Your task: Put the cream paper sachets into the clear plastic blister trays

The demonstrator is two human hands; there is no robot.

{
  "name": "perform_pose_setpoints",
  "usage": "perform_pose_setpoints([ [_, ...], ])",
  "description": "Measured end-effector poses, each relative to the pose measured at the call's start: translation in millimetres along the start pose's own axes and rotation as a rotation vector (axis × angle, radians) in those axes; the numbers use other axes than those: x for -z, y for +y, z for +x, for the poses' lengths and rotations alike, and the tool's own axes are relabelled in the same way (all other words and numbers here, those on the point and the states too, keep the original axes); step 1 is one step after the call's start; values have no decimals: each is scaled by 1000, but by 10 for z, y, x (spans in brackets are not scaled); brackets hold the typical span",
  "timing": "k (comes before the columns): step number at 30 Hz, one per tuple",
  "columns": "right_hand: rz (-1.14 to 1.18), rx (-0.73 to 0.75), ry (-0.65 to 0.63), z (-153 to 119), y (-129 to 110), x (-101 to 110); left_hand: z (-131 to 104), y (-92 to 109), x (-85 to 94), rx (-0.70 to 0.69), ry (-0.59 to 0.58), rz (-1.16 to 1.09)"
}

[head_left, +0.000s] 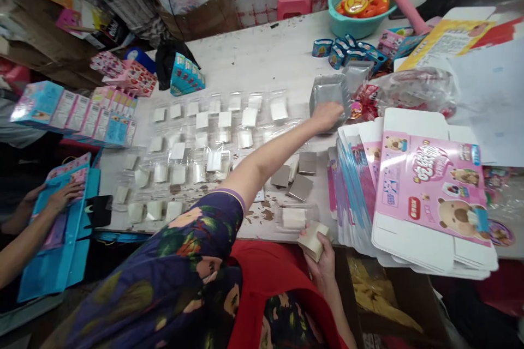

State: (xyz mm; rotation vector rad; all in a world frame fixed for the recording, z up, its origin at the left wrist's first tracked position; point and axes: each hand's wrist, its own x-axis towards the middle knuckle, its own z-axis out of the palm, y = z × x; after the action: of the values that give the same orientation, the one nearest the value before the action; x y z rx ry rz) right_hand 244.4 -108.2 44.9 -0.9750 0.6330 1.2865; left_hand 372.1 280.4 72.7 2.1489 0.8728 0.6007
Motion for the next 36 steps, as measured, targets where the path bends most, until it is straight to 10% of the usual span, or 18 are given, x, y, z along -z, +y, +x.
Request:
perform_pose_setpoints([
  [5,-32,-23,42,4,19,-26,-279,45,121,12,287,-200],
  [11,-50,-11,84,48,49,-96,-845,-145,915,159,794,-948],
  [17,-85,-38,40,98,123,-185,-1231,-1030,1705,598,622,-1244],
  [22,-100,-60,19,84,185,-247,-1220,-1600,1971,897,498,-1209],
  [36,-90,-37,6,89,229,-260,-1128,-1737,2130,1026,477,-719],
])
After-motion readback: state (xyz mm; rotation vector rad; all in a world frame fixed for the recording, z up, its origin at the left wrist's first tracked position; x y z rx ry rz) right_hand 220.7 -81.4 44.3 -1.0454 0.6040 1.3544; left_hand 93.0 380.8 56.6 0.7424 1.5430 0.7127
